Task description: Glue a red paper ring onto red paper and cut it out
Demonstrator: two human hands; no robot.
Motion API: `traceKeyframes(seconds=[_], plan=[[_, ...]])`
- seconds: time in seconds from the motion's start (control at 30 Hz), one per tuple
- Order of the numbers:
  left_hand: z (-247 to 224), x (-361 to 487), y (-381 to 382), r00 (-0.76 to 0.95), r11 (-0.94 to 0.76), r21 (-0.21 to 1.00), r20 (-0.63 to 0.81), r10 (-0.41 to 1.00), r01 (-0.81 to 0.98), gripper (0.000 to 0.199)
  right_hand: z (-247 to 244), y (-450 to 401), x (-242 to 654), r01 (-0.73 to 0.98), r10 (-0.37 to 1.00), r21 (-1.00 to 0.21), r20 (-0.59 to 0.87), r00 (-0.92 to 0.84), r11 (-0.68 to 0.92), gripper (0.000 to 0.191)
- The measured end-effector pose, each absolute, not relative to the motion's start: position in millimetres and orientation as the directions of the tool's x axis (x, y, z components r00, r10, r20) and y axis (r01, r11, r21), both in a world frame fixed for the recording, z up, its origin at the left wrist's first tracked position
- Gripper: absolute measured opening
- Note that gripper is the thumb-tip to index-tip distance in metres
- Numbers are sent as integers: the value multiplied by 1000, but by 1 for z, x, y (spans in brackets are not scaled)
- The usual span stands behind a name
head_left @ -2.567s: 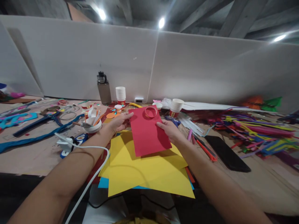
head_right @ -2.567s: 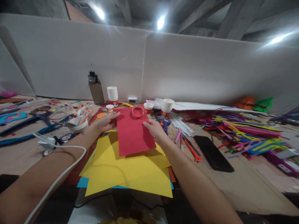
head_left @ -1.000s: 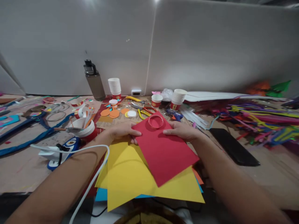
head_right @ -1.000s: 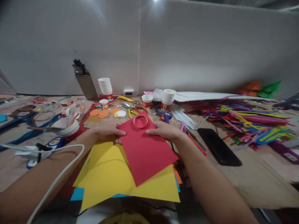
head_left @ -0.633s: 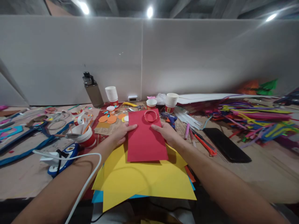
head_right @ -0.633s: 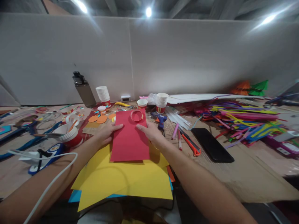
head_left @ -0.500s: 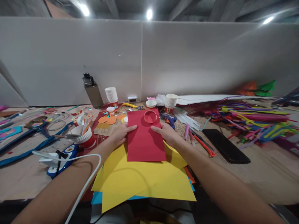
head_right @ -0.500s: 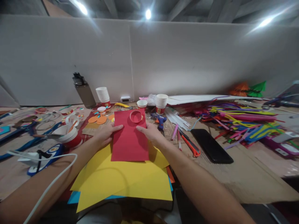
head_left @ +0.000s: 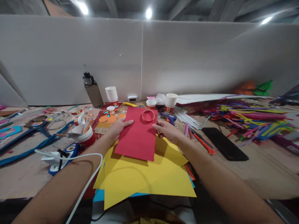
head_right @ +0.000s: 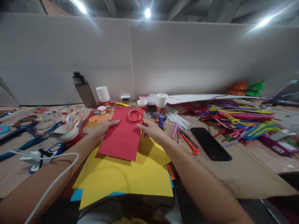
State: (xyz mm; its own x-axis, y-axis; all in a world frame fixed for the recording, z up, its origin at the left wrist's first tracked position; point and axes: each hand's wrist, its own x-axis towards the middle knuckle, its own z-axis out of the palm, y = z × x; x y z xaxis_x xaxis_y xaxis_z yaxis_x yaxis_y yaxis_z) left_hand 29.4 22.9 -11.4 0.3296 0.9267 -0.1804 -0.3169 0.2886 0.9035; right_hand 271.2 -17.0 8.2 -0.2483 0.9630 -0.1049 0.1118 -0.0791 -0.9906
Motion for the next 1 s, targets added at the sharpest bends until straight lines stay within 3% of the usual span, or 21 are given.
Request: traceKeyframes(seconds=[0.13,0.23,0.3,0.5,0.8,1.0], plan=[[-12,26,23,321,310,921,-228,919,-235,32,4,-13,272,95,992,-995,13,-122,25,51],[-12,25,21,337,331,930,-263,904,-161,36,-1,-13,271,303,973,-926,230,-22,226,86],[-13,24,21,363,336,934,-273,891,-124,38,-3,-13,272,424,928,-832,367,-64,358,96],[-10,24,19,409,344,932,-272,871,-112,41,-6,-15,274,556,870,-683,460,-174,473,60],[-1,25,13,375,348,923,-268,888,-165,35,-6,-16,273,582,874,-673,460,-155,457,59],[7,14,8,137,168,979,-152,979,-113,31,0,-20,270,577,871,-690,486,-79,437,55]])
